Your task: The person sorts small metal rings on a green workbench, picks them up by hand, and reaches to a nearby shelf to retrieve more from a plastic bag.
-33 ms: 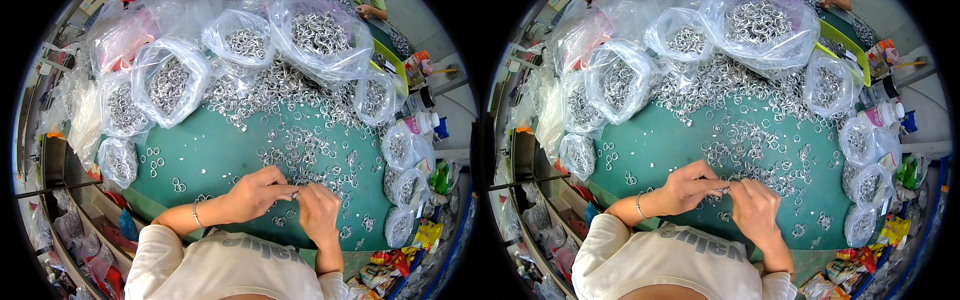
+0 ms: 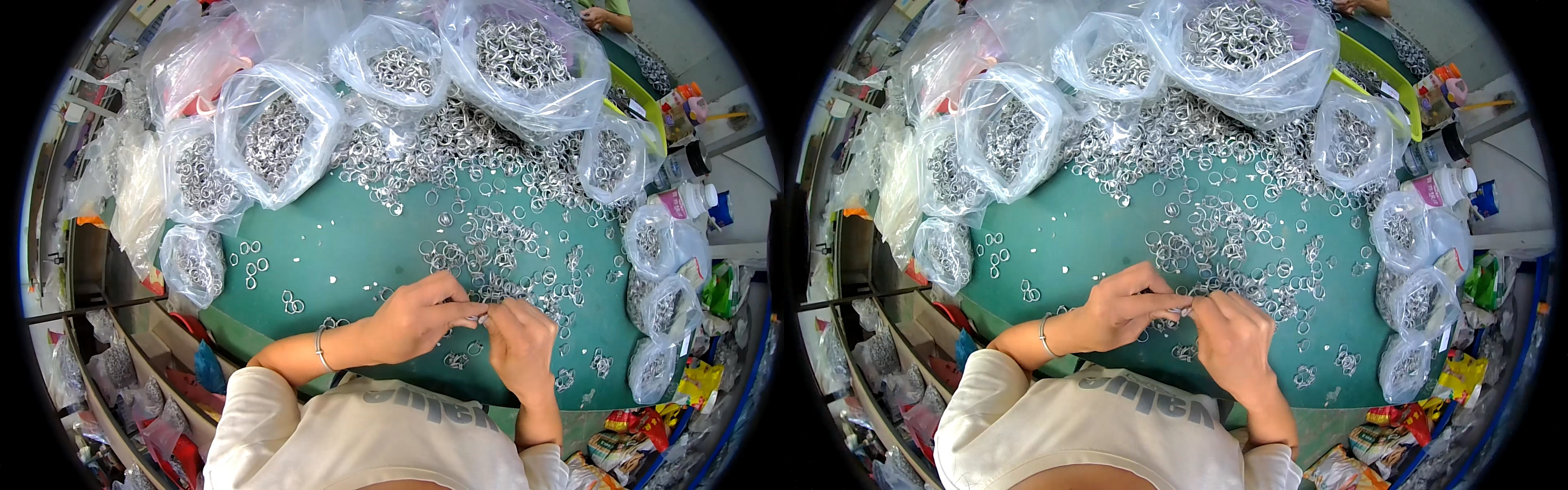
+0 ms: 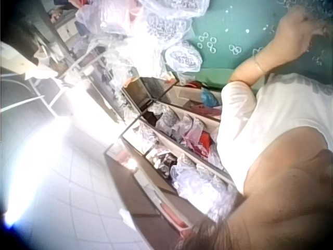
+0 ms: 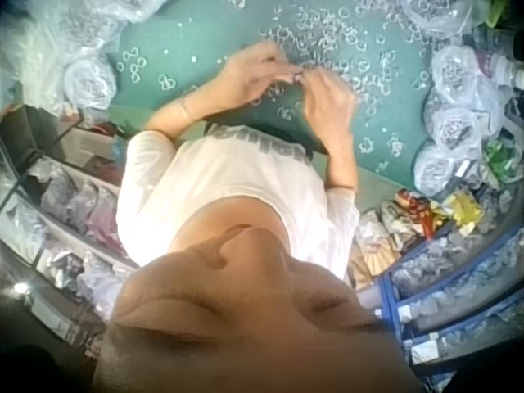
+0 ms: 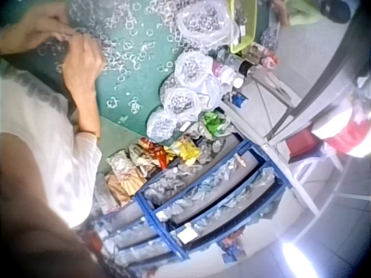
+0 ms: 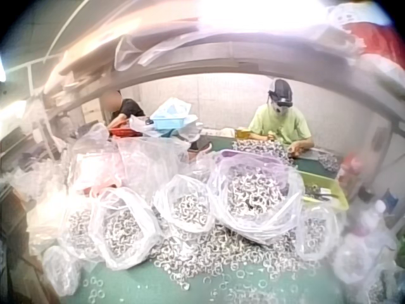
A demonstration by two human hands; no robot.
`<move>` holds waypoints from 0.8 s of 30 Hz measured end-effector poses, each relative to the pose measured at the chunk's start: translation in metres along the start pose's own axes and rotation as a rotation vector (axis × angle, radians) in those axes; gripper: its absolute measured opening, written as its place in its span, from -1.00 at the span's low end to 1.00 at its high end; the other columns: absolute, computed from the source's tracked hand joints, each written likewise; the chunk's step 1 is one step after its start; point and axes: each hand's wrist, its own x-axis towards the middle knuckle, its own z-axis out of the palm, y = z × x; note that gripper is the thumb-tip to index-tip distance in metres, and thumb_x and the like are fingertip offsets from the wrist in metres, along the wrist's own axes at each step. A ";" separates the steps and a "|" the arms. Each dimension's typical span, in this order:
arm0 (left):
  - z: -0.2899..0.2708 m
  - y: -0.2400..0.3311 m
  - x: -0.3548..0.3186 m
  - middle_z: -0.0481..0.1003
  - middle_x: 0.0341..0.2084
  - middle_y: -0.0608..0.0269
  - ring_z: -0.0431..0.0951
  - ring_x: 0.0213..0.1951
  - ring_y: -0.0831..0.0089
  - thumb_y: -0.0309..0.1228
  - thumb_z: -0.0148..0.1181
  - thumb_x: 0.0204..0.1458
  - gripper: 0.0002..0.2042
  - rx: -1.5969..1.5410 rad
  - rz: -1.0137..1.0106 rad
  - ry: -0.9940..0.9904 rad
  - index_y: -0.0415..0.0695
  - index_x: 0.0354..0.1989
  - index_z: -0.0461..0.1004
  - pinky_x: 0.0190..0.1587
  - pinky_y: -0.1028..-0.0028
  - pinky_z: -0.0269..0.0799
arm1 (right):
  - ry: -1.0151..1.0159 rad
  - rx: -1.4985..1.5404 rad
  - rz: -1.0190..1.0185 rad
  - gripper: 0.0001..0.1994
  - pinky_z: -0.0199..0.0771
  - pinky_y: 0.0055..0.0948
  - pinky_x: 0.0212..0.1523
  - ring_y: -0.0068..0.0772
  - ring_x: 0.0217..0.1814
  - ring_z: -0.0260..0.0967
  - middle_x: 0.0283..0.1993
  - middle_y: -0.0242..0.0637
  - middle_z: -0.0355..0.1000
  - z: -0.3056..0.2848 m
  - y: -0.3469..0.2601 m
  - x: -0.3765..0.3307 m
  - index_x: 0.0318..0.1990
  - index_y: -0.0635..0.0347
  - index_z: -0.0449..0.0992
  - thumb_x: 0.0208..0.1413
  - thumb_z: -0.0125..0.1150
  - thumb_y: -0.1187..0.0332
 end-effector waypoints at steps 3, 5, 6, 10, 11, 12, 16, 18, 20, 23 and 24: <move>0.003 -0.002 -0.005 0.44 -0.42 0.20 0.46 -0.41 0.42 -0.67 0.25 -0.14 -0.77 -0.087 -0.060 0.077 -0.21 -0.25 0.56 -0.44 0.47 0.38 | -0.021 0.208 0.032 -0.92 0.28 -0.29 -0.58 -0.20 -0.56 0.32 -0.57 -0.25 0.31 0.001 0.002 0.002 -0.46 0.23 0.42 -0.14 0.20 0.56; 0.003 -0.005 -0.006 0.46 -0.42 0.19 0.48 -0.43 0.42 -0.66 0.26 -0.14 -0.79 -0.190 -0.111 0.091 -0.22 -0.28 0.56 -0.44 0.48 0.39 | 0.001 0.232 0.048 -0.94 0.24 -0.31 -0.58 -0.17 -0.60 0.28 -0.62 -0.22 0.28 0.005 0.004 0.000 -0.48 0.27 0.43 -0.13 0.20 0.55; 0.002 -0.007 -0.006 0.47 -0.41 0.18 0.48 -0.44 0.41 -0.66 0.26 -0.15 -0.80 -0.235 -0.124 0.078 -0.23 -0.29 0.56 -0.43 0.49 0.40 | 0.009 0.247 0.055 -0.94 0.22 -0.33 -0.59 -0.16 -0.62 0.25 -0.64 -0.20 0.27 0.007 0.004 -0.001 -0.50 0.28 0.43 -0.12 0.19 0.55; 0.004 -0.003 -0.005 0.50 -0.44 0.18 0.51 -0.41 0.43 -0.65 0.31 -0.18 -0.82 -0.291 -0.175 0.089 -0.24 -0.34 0.58 -0.41 0.51 0.43 | -0.161 0.227 0.053 -0.94 0.29 -0.30 -0.57 -0.17 -0.54 0.36 -0.55 -0.22 0.38 -0.008 0.005 0.004 -0.46 0.24 0.45 -0.12 0.22 0.54; 0.004 0.000 -0.004 0.50 -0.44 0.18 0.51 -0.40 0.44 -0.65 0.30 -0.17 -0.83 -0.232 -0.080 0.104 -0.23 -0.35 0.58 -0.41 0.51 0.43 | -0.178 0.302 0.071 -0.94 0.29 -0.29 -0.57 -0.17 -0.55 0.35 -0.56 -0.23 0.38 -0.010 0.006 0.004 -0.47 0.24 0.44 -0.11 0.22 0.53; 0.004 0.004 -0.004 0.50 -0.44 0.18 0.51 -0.40 0.44 -0.65 0.30 -0.17 -0.84 -0.173 0.015 0.118 -0.23 -0.36 0.58 -0.40 0.51 0.43 | -0.194 0.379 0.088 -0.93 0.29 -0.29 -0.57 -0.16 -0.55 0.35 -0.56 -0.23 0.38 -0.012 0.006 0.004 -0.48 0.24 0.44 -0.11 0.23 0.52; 0.003 0.003 -0.004 0.50 -0.43 0.18 0.50 -0.40 0.45 -0.64 0.29 -0.14 -0.87 -0.331 -0.189 0.050 -0.23 -0.38 0.58 -0.38 0.50 0.42 | -0.213 0.382 0.057 -0.93 0.26 -0.29 -0.59 -0.17 -0.59 0.31 -0.60 -0.23 0.35 -0.014 0.007 0.003 -0.52 0.26 0.44 -0.12 0.22 0.53; 0.000 -0.001 -0.003 0.50 -0.43 0.18 0.49 -0.40 0.45 -0.62 0.29 -0.14 -0.89 -0.480 -0.327 -0.010 -0.24 -0.38 0.58 -0.38 0.50 0.41 | -0.202 0.392 0.002 -0.93 0.22 -0.34 -0.59 -0.21 -0.64 0.26 -0.66 -0.23 0.30 -0.010 0.010 0.004 -0.55 0.28 0.43 -0.13 0.20 0.55; -0.001 -0.002 0.000 0.50 -0.43 0.18 0.49 -0.39 0.44 -0.62 0.29 -0.13 -0.90 -0.523 -0.379 -0.041 -0.24 -0.39 0.58 -0.38 0.51 0.41 | -0.206 0.418 0.005 -0.92 0.21 -0.34 -0.59 -0.20 -0.64 0.25 -0.65 -0.23 0.29 -0.009 0.013 0.004 -0.56 0.27 0.43 -0.13 0.21 0.53; -0.001 0.002 0.002 0.48 -0.44 0.19 0.47 -0.39 0.45 -0.62 0.26 -0.12 -0.90 -0.455 -0.327 -0.042 -0.24 -0.39 0.58 -0.37 0.51 0.38 | -0.274 0.420 -0.013 -0.94 0.25 -0.30 -0.59 -0.16 -0.58 0.30 -0.60 -0.23 0.33 -0.011 0.019 0.006 -0.52 0.24 0.44 -0.13 0.22 0.52; -0.001 0.002 0.002 0.47 -0.44 0.21 0.46 -0.39 0.45 -0.63 0.25 -0.11 -0.90 -0.456 -0.306 -0.052 -0.22 -0.38 0.58 -0.38 0.51 0.37 | -0.305 0.414 -0.020 -0.94 0.27 -0.28 -0.59 -0.15 -0.56 0.32 -0.58 -0.24 0.35 -0.013 0.021 0.007 -0.50 0.23 0.45 -0.13 0.22 0.52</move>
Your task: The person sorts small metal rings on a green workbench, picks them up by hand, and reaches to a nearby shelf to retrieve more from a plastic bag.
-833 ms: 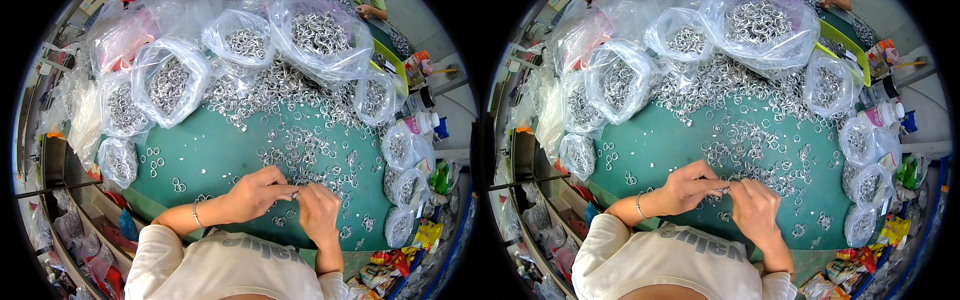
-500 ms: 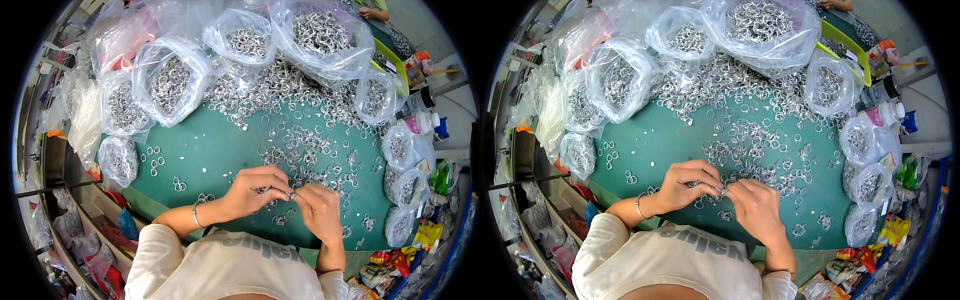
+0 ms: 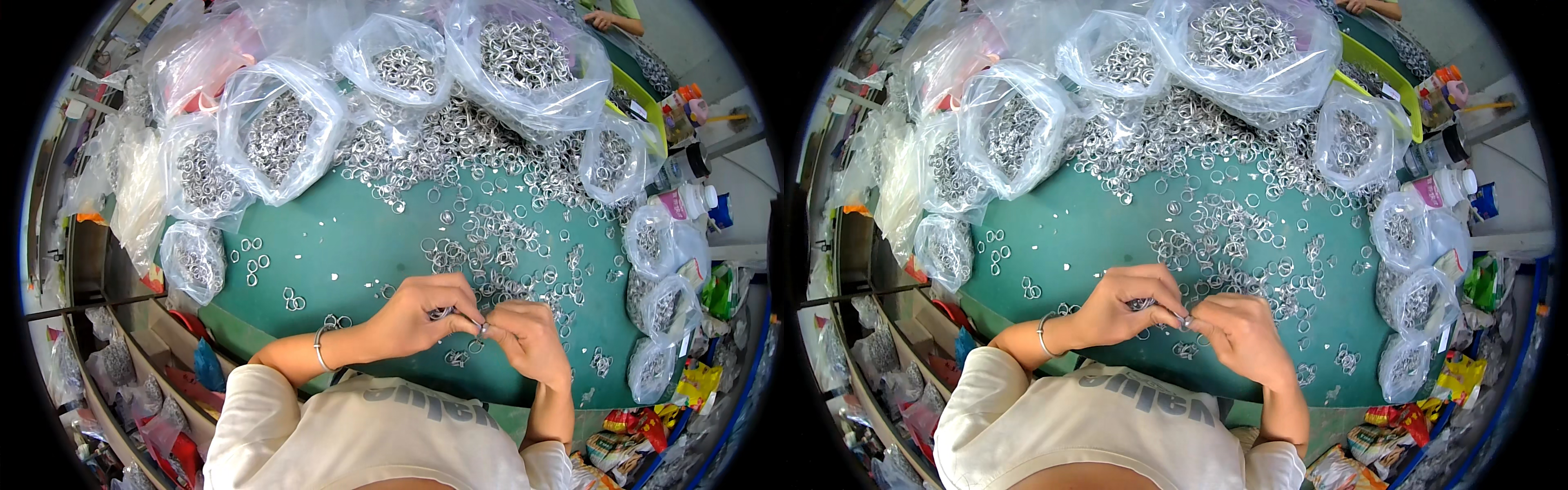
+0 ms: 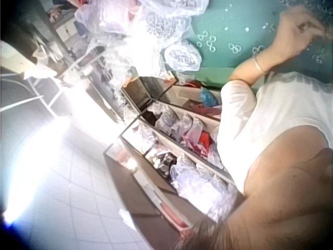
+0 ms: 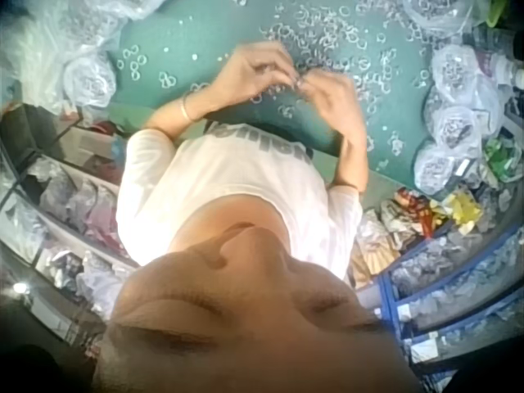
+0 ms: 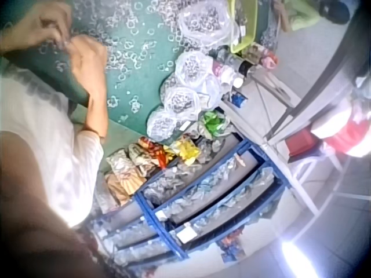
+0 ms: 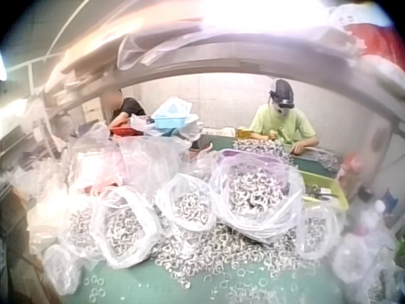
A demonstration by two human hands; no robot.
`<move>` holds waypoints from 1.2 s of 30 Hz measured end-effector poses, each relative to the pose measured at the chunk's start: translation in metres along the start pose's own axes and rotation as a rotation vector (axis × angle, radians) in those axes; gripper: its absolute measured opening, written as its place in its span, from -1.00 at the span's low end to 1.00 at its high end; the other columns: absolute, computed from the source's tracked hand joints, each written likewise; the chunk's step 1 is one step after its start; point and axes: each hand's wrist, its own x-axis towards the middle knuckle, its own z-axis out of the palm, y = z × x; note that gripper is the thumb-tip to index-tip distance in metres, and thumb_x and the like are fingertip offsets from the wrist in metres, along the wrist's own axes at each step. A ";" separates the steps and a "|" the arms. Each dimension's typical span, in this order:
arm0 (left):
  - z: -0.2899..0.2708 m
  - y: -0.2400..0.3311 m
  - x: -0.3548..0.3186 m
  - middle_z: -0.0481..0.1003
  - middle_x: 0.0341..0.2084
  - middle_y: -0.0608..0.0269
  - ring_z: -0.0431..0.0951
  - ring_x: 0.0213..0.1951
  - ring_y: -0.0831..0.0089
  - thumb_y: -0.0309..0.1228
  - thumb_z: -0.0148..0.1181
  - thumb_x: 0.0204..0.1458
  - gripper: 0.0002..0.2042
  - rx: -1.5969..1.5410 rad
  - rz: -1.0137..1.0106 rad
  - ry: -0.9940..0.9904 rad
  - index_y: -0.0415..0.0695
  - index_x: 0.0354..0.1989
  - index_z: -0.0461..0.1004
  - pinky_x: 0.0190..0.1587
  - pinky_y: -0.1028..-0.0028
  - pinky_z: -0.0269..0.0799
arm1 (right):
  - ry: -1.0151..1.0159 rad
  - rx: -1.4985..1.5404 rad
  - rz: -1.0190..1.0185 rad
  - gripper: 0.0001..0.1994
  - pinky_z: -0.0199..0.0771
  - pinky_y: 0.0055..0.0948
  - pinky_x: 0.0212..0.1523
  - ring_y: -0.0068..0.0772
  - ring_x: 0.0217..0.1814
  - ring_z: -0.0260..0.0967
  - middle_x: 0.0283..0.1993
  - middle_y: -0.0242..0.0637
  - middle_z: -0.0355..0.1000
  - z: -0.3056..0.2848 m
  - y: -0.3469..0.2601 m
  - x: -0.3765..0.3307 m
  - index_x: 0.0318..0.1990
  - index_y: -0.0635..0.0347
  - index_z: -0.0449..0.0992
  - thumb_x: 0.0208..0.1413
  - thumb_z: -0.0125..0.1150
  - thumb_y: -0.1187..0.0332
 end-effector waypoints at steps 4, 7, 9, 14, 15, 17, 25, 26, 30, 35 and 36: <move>0.003 -0.003 -0.003 0.46 -0.45 0.23 0.44 -0.38 0.47 -0.63 0.23 -0.09 -0.89 0.075 0.013 0.037 -0.21 -0.37 0.57 -0.37 0.50 0.35 | -0.015 -0.115 -0.020 -0.94 0.30 -0.27 -0.57 -0.14 -0.54 0.33 -0.57 -0.23 0.36 -0.006 -0.006 0.002 -0.49 0.22 0.46 -0.16 0.22 0.52; -0.001 -0.001 0.003 0.46 -0.45 0.24 0.44 -0.37 0.47 -0.63 0.22 -0.09 -0.90 -0.039 -0.103 0.007 -0.22 -0.38 0.57 -0.34 0.50 0.35 | -0.041 -0.103 -0.026 -0.94 0.31 -0.26 -0.56 -0.14 -0.54 0.34 -0.56 -0.23 0.37 -0.010 -0.008 0.006 -0.49 0.22 0.46 -0.17 0.22 0.53; -0.005 -0.005 0.007 0.46 -0.45 0.24 0.44 -0.38 0.46 -0.63 0.22 -0.08 -0.91 -0.097 -0.120 -0.040 -0.22 -0.38 0.57 -0.34 0.50 0.35 | -0.060 -0.074 -0.026 -0.94 0.31 -0.26 -0.55 -0.14 -0.54 0.34 -0.56 -0.22 0.37 -0.012 -0.008 0.007 -0.50 0.22 0.46 -0.17 0.23 0.52; -0.002 -0.006 0.008 0.50 -0.43 0.20 0.47 -0.38 0.47 -0.59 0.27 -0.11 -0.90 0.008 -0.011 -0.010 -0.24 -0.37 0.56 -0.33 0.51 0.38 | -0.075 -0.102 -0.042 -0.94 0.30 -0.26 -0.55 -0.15 -0.55 0.33 -0.57 -0.22 0.36 -0.017 -0.006 0.012 -0.50 0.24 0.45 -0.17 0.22 0.53; -0.001 -0.004 0.008 0.50 -0.43 0.19 0.47 -0.38 0.46 -0.59 0.27 -0.10 -0.89 0.039 0.017 -0.013 -0.25 -0.36 0.56 -0.34 0.51 0.38 | -0.085 -0.109 -0.052 -0.94 0.29 -0.26 -0.55 -0.15 -0.55 0.33 -0.58 -0.21 0.35 -0.018 -0.006 0.013 -0.50 0.25 0.45 -0.16 0.22 0.53; 0.002 -0.004 0.004 0.50 -0.41 0.20 0.47 -0.37 0.46 -0.59 0.26 -0.09 -0.89 0.062 0.067 0.014 -0.26 -0.35 0.54 -0.33 0.50 0.38 | -0.121 -0.066 -0.062 -0.96 0.29 -0.28 -0.55 -0.15 -0.55 0.33 -0.58 -0.20 0.35 -0.021 0.000 0.013 -0.48 0.26 0.47 -0.13 0.21 0.53; 0.005 -0.014 0.003 0.51 -0.39 0.14 0.48 -0.37 0.47 -0.60 0.26 -0.07 -0.89 -0.060 0.055 0.125 -0.29 -0.34 0.52 -0.35 0.53 0.40 | 0.021 0.156 0.054 -0.95 0.30 -0.38 -0.54 -0.20 -0.56 0.36 -0.53 -0.18 0.41 -0.009 0.008 0.002 -0.40 0.29 0.51 0.00 0.18 0.50; 0.004 -0.015 0.000 0.51 -0.39 0.14 0.48 -0.37 0.48 -0.59 0.26 -0.07 -0.89 -0.025 0.074 0.127 -0.29 -0.34 0.52 -0.35 0.53 0.40 | 0.028 0.176 0.059 -0.95 0.30 -0.40 -0.54 -0.23 -0.56 0.36 -0.53 -0.18 0.42 -0.008 0.009 0.002 -0.40 0.30 0.51 0.01 0.18 0.50; 0.006 -0.011 -0.005 0.51 -0.38 0.13 0.49 -0.39 0.47 -0.59 0.26 -0.06 -0.88 0.064 0.111 0.153 -0.30 -0.33 0.51 -0.36 0.53 0.41 | 0.041 0.245 0.249 -0.91 0.28 -0.47 -0.52 -0.46 -0.56 0.34 -0.53 -0.25 0.45 -0.005 0.000 -0.002 -0.40 0.30 0.51 0.07 0.16 0.47; 0.007 -0.006 -0.005 0.51 -0.39 0.14 0.50 -0.38 0.41 -0.59 0.26 -0.08 -0.89 0.001 0.045 0.170 -0.28 -0.35 0.51 -0.33 0.52 0.40 | -0.083 0.554 0.312 -0.85 0.26 -0.54 -0.49 -0.68 -0.51 0.29 -0.54 -0.40 0.45 0.004 0.011 -0.008 -0.41 0.29 0.51 0.15 0.09 0.44; 0.009 -0.007 -0.007 0.51 -0.40 0.15 0.50 -0.39 0.41 -0.59 0.25 -0.08 -0.89 0.024 0.081 0.173 -0.28 -0.35 0.51 -0.33 0.52 0.39 | -0.100 0.588 0.308 -0.84 0.26 -0.54 -0.48 -0.71 -0.50 0.28 -0.54 -0.42 0.45 0.006 0.012 -0.008 -0.41 0.30 0.51 0.16 0.07 0.43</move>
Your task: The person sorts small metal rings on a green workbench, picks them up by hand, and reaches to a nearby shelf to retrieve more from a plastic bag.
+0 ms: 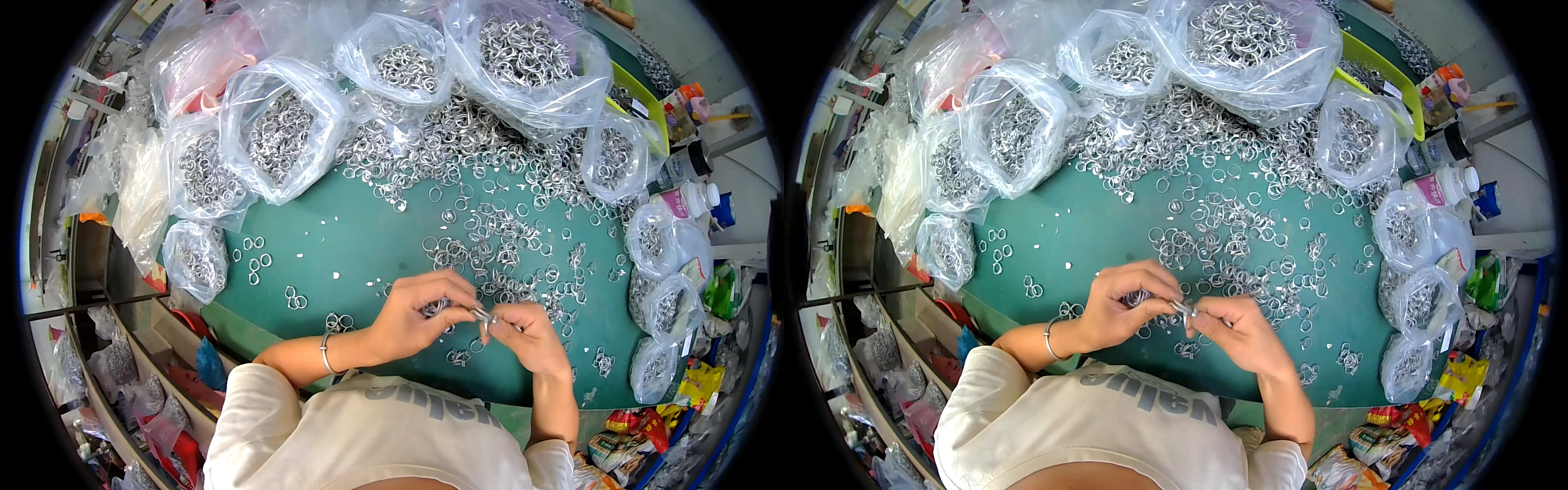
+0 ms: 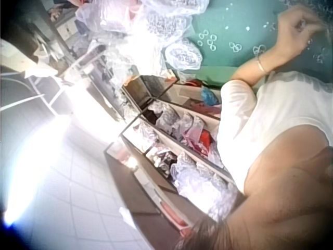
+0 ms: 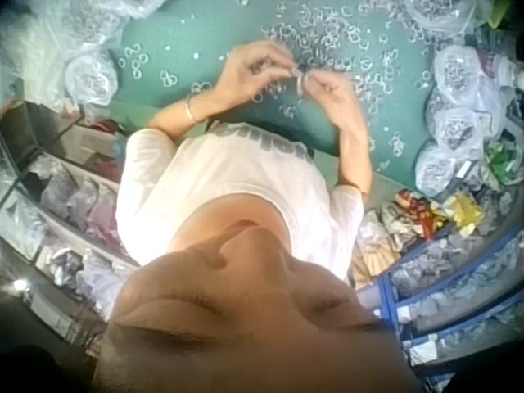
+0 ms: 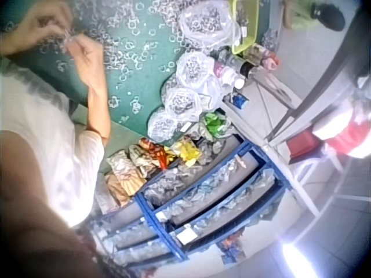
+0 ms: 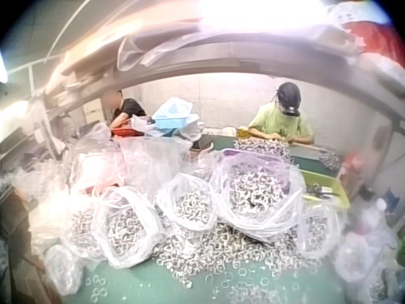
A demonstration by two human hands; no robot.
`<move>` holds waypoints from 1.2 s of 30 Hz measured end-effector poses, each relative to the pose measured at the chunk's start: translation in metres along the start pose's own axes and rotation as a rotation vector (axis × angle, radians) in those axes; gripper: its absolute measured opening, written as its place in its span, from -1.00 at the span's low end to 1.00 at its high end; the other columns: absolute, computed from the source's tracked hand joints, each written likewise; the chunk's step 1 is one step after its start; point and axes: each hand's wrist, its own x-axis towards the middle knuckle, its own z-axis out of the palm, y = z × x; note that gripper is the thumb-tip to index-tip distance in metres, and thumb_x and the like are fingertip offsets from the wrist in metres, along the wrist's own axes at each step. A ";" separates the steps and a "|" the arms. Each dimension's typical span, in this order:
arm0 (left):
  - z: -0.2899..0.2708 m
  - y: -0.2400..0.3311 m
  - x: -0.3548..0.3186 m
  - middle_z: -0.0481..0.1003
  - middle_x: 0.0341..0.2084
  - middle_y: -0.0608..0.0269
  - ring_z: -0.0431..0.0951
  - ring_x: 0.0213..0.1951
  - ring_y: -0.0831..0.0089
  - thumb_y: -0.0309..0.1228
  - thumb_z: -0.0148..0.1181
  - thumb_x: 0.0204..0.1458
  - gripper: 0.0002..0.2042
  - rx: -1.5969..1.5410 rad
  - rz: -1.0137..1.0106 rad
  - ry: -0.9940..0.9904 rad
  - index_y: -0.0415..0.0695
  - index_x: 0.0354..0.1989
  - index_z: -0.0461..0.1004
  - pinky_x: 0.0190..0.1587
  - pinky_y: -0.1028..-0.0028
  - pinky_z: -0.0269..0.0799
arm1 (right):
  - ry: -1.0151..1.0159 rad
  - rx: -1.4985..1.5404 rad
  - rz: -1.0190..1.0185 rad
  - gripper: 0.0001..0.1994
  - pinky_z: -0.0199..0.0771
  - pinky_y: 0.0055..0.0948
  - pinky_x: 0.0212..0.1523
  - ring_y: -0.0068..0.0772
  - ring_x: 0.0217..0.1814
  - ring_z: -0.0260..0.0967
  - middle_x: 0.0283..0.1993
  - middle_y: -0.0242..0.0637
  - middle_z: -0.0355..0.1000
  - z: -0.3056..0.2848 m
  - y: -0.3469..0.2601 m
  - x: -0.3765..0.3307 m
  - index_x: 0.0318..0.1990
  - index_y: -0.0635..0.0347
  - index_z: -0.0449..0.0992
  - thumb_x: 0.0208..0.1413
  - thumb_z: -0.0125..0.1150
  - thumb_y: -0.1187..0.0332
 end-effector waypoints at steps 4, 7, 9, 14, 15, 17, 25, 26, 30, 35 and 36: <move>-0.001 -0.002 -0.001 0.51 -0.39 0.12 0.49 -0.38 0.49 -0.54 0.22 0.00 -0.91 0.040 -0.003 -0.016 -0.30 -0.37 0.47 -0.37 0.56 0.39 | 0.091 -0.122 -0.066 -0.92 0.27 -0.51 -0.52 -0.53 -0.54 0.32 -0.54 -0.30 0.44 0.007 -0.006 -0.001 -0.40 0.30 0.49 0.08 0.13 0.49; 0.001 -0.007 -0.004 0.51 -0.42 0.22 0.46 -0.43 0.52 -0.58 0.20 -0.01 -0.93 -0.158 -0.217 0.004 -0.28 -0.35 0.48 -0.37 0.54 0.36 | 0.208 -0.373 -0.210 -0.98 0.29 -0.44 -0.55 -0.33 -0.56 0.35 -0.54 -0.22 0.42 0.014 -0.009 0.000 -0.40 0.30 0.49 -0.01 0.18 0.54; 0.001 -0.005 -0.003 0.50 -0.42 0.22 0.44 -0.44 0.53 -0.58 0.20 0.00 -0.93 -0.113 -0.205 0.000 -0.28 -0.34 0.47 -0.38 0.54 0.36 | 0.239 -0.425 -0.297 -0.94 0.30 -0.39 -0.57 -0.20 -0.56 0.35 -0.55 -0.18 0.40 0.015 -0.004 0.001 -0.40 0.29 0.49 -0.08 0.21 0.57; -0.009 0.000 0.001 0.52 -0.37 0.10 0.50 -0.35 0.43 -0.57 0.23 -0.03 -0.85 -0.070 -0.051 -0.184 -0.30 -0.27 0.50 -0.32 0.49 0.41 | 0.172 -0.543 -0.342 -0.91 0.29 -0.32 -0.59 -0.17 -0.57 0.34 -0.57 -0.20 0.37 0.005 -0.011 -0.001 -0.43 0.25 0.49 -0.16 0.25 0.55; -0.012 0.005 0.004 0.52 -0.36 0.10 0.50 -0.35 0.42 -0.58 0.24 -0.04 -0.84 -0.067 -0.054 -0.244 -0.30 -0.25 0.52 -0.32 0.49 0.41 | 0.131 -0.535 -0.340 -0.90 0.28 -0.31 -0.59 -0.17 -0.57 0.34 -0.57 -0.20 0.37 0.002 -0.012 -0.001 -0.44 0.24 0.49 -0.17 0.25 0.54; -0.014 0.008 0.007 0.53 -0.35 0.11 0.51 -0.35 0.41 -0.62 0.25 -0.09 -0.80 -0.067 -0.023 -0.296 -0.28 -0.24 0.57 -0.32 0.49 0.42 | 0.090 -0.563 -0.332 -0.91 0.27 -0.31 -0.60 -0.19 -0.57 0.33 -0.58 -0.21 0.35 0.000 -0.014 0.000 -0.46 0.23 0.48 -0.18 0.26 0.53; -0.006 0.004 0.000 0.53 -0.43 0.18 0.48 -0.45 0.50 -0.54 0.25 -0.04 -0.91 -0.050 -0.103 -0.157 -0.28 -0.36 0.58 -0.44 0.57 0.35 | 0.217 -0.748 -0.404 -0.92 0.24 -0.33 -0.64 -0.26 -0.62 0.28 -0.64 -0.29 0.29 0.014 -0.022 -0.001 -0.52 0.18 0.46 -0.21 0.26 0.52; -0.006 0.002 0.000 0.53 -0.45 0.21 0.46 -0.48 0.54 -0.51 0.24 -0.02 -0.90 -0.066 -0.110 -0.143 -0.27 -0.37 0.58 -0.48 0.59 0.33 | 0.234 -0.778 -0.408 -0.92 0.23 -0.33 -0.64 -0.27 -0.63 0.27 -0.65 -0.29 0.28 0.015 -0.022 -0.002 -0.52 0.17 0.47 -0.21 0.26 0.52; -0.010 0.002 0.002 0.51 -0.50 0.34 0.36 -0.51 0.70 -0.42 0.20 0.04 -0.87 -0.392 -0.541 -0.216 -0.22 -0.33 0.57 -0.56 0.65 0.17 | 0.244 -0.765 -0.431 -0.93 0.20 -0.35 -0.65 -0.30 -0.66 0.22 -0.67 -0.32 0.22 0.018 -0.016 -0.003 -0.52 0.15 0.49 -0.20 0.27 0.49; -0.011 -0.006 -0.001 0.47 -0.52 0.39 0.29 -0.54 0.75 -0.36 0.18 0.08 -0.82 -0.531 -0.657 -0.211 -0.23 -0.34 0.55 -0.59 0.69 0.08 | 0.279 -0.879 -0.422 -0.92 0.21 -0.35 -0.65 -0.31 -0.65 0.22 -0.67 -0.33 0.22 0.022 -0.015 -0.004 -0.53 0.15 0.48 -0.18 0.28 0.46; -0.010 -0.008 -0.002 0.46 -0.53 0.39 0.28 -0.55 0.75 -0.35 0.17 0.09 -0.82 -0.574 -0.686 -0.160 -0.23 -0.33 0.55 -0.59 0.69 0.07 | 0.293 -0.905 -0.417 -0.92 0.21 -0.35 -0.65 -0.31 -0.65 0.22 -0.67 -0.34 0.21 0.023 -0.014 -0.004 -0.53 0.15 0.47 -0.17 0.28 0.46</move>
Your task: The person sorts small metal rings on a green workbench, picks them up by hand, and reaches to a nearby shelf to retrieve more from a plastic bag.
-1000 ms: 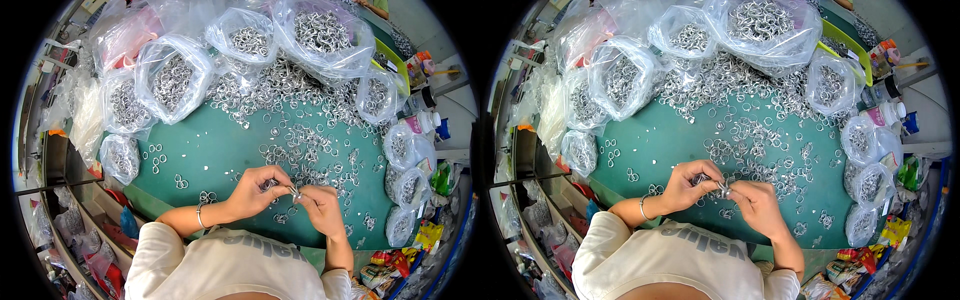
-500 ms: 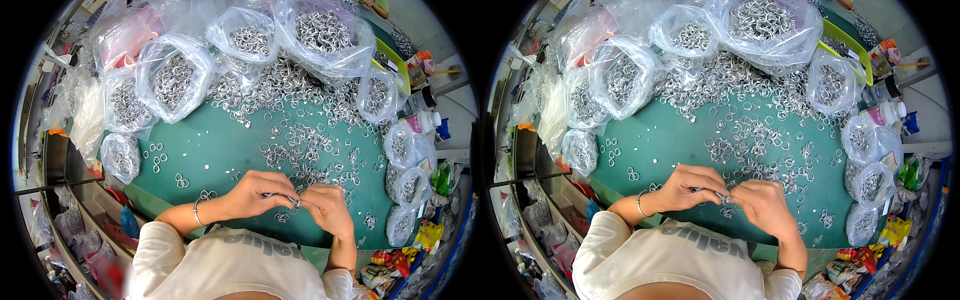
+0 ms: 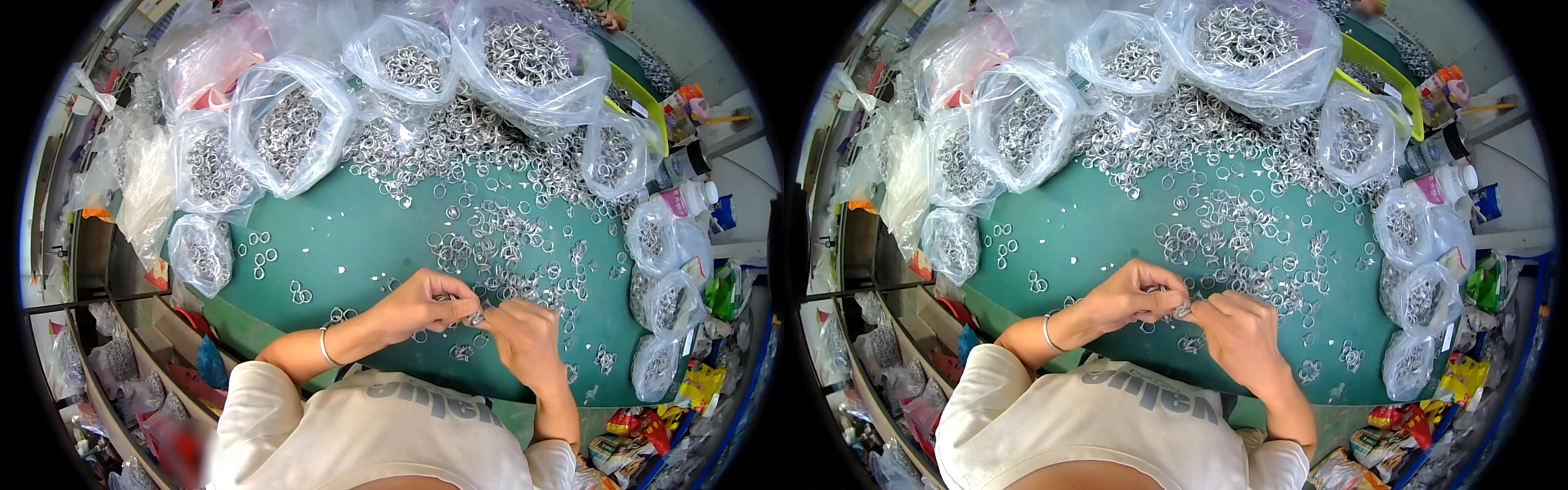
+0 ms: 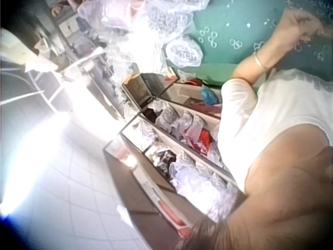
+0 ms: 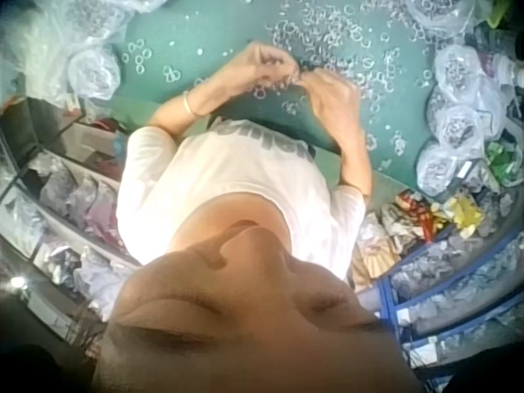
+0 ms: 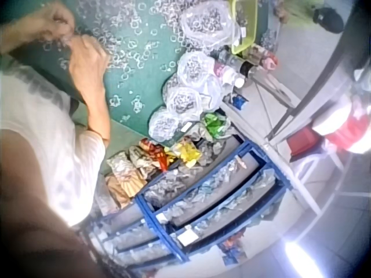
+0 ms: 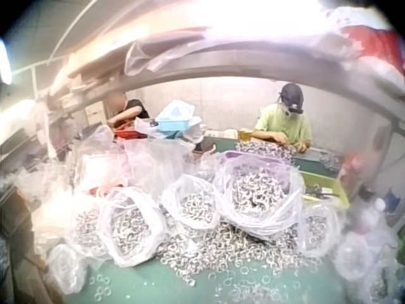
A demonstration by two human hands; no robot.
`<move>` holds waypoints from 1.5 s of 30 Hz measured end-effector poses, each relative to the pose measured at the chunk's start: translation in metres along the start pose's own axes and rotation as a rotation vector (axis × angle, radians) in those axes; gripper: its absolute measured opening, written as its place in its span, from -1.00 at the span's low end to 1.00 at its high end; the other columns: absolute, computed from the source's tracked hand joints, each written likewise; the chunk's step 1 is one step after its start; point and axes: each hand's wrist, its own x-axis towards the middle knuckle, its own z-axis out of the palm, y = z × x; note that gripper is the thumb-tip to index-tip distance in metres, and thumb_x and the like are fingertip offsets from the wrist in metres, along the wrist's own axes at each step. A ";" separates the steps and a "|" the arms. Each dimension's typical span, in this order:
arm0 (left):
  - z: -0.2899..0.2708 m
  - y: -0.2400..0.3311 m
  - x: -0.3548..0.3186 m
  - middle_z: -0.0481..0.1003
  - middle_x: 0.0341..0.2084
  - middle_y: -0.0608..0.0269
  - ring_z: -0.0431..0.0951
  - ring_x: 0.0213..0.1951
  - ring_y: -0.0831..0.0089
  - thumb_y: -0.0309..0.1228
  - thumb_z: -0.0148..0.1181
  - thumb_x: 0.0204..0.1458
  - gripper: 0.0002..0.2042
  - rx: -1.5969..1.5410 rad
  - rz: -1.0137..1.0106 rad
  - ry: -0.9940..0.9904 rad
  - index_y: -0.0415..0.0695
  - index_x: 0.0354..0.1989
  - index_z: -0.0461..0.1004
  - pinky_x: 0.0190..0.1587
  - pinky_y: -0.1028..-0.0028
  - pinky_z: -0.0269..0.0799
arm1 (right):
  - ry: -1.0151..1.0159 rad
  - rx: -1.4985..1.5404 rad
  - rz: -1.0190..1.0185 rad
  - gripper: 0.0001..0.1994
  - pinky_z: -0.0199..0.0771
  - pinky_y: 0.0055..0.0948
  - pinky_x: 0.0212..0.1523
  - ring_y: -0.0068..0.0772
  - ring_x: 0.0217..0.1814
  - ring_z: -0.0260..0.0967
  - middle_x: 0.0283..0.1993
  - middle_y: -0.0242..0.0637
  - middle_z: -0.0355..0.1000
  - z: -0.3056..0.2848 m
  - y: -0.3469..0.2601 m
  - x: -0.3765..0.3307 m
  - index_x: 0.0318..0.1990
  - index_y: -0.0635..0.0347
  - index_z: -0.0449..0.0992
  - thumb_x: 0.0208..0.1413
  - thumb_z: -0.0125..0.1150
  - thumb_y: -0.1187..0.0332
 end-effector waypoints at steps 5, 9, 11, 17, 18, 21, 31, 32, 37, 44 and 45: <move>-0.004 -0.014 0.003 0.40 -0.54 0.37 0.24 -0.59 0.72 -0.34 0.08 0.16 -0.81 -0.080 -0.008 0.210 -0.23 -0.30 0.49 -0.60 0.70 0.07 | 0.078 0.033 0.003 -0.93 0.22 -0.33 -0.63 -0.26 -0.63 0.28 -0.63 -0.31 0.32 0.003 -0.005 -0.004 -0.52 0.15 0.48 -0.13 0.27 0.45; -0.015 -0.026 -0.003 0.41 -0.53 0.36 0.25 -0.57 0.73 -0.34 0.05 0.18 -0.79 -0.079 0.005 0.239 -0.24 -0.22 0.48 -0.60 0.72 0.09 | 0.224 -0.051 0.143 -0.93 0.25 -0.29 -0.62 -0.17 -0.61 0.34 -0.60 -0.25 0.39 0.015 0.027 -0.014 -0.48 0.17 0.52 -0.03 0.24 0.41; -0.022 -0.025 -0.010 0.42 -0.52 0.34 0.26 -0.55 0.72 -0.34 0.02 0.19 -0.78 -0.089 -0.004 0.262 -0.24 -0.17 0.48 -0.60 0.73 0.12 | 0.116 -0.187 0.315 -0.91 0.27 -0.26 -0.60 -0.14 -0.61 0.34 -0.60 -0.20 0.39 0.009 0.047 -0.014 -0.41 0.19 0.53 0.02 0.21 0.38; -0.030 -0.031 -0.016 0.51 -0.33 0.15 0.37 -0.47 0.64 -0.27 -0.10 0.24 -0.67 -0.194 -0.001 0.289 -0.31 -0.06 0.42 -0.58 0.69 0.24 | 0.198 -0.003 0.574 -0.84 0.18 -0.41 -0.59 -0.41 -0.69 0.19 -0.66 -0.25 0.31 0.021 0.049 -0.022 -0.20 0.20 0.51 0.13 0.12 0.35; -0.029 -0.030 -0.015 0.51 -0.30 0.12 0.41 -0.44 0.59 -0.26 -0.12 0.25 -0.65 -0.277 -0.027 0.279 -0.32 -0.05 0.41 -0.57 0.67 0.27 | 0.212 0.197 0.598 -0.83 0.15 -0.46 -0.59 -0.48 -0.69 0.15 -0.65 -0.30 0.31 0.023 0.044 -0.025 -0.17 0.20 0.50 0.14 0.11 0.35; -0.023 -0.027 -0.014 0.51 -0.24 0.05 0.49 -0.35 0.45 -0.23 -0.15 0.25 -0.62 -0.491 -0.104 0.278 -0.32 -0.04 0.40 -0.52 0.62 0.37 | 0.148 1.010 0.725 -0.76 0.06 -0.63 -0.55 -0.66 -0.58 0.05 -0.56 -0.57 0.19 0.044 0.033 -0.033 -0.08 0.23 0.45 0.26 -0.06 0.30; -0.038 -0.069 -0.013 0.41 -0.49 0.26 0.48 -0.39 0.44 -0.24 -0.03 0.21 -0.73 -0.750 -0.109 0.149 -0.23 -0.27 0.43 -0.57 0.64 0.33 | 0.236 1.971 0.794 -0.53 0.25 -0.41 -0.05 -0.31 -0.01 0.28 -0.06 -0.26 0.35 0.060 0.027 -0.039 0.10 0.29 0.27 -0.06 -0.05 0.59; -0.041 -0.075 -0.013 0.39 -0.51 0.29 0.46 -0.42 0.48 -0.25 -0.01 0.20 -0.74 -0.774 -0.092 0.082 -0.22 -0.28 0.43 -0.59 0.66 0.29 | 0.241 1.986 0.778 -0.50 0.24 -0.41 -0.02 -0.28 0.02 0.28 -0.04 -0.25 0.35 0.062 0.028 -0.041 0.11 0.30 0.26 -0.10 -0.05 0.61; -0.019 -0.065 -0.026 0.43 -0.46 0.34 0.44 -0.40 0.54 -0.32 -0.02 0.20 -0.79 -0.574 -0.103 0.196 -0.20 -0.23 0.45 -0.53 0.66 0.29 | 0.219 1.844 0.580 -0.50 0.23 -0.36 0.09 -0.25 0.12 0.26 0.01 -0.22 0.33 0.068 0.019 -0.045 0.12 0.29 0.25 -0.08 -0.04 0.64; 0.006 -0.072 -0.026 0.48 -0.29 0.31 0.50 -0.17 0.47 -0.27 -0.13 0.24 -0.77 -0.614 -0.130 0.227 -0.12 -0.15 0.41 -0.19 0.43 0.43 | -0.001 0.548 0.255 -0.65 0.18 -0.25 0.20 -0.14 0.16 0.24 0.08 -0.07 0.28 0.064 -0.026 -0.042 0.09 0.34 0.27 0.13 -0.20 0.63; 0.002 -0.075 -0.026 0.48 -0.26 0.33 0.49 -0.15 0.45 -0.23 -0.14 0.24 -0.76 -0.628 -0.120 0.125 -0.09 -0.16 0.40 -0.15 0.38 0.44 | -0.018 0.395 0.162 -0.65 0.19 -0.24 0.19 -0.10 0.15 0.24 0.08 -0.05 0.27 0.064 -0.031 -0.041 0.09 0.34 0.27 0.12 -0.18 0.63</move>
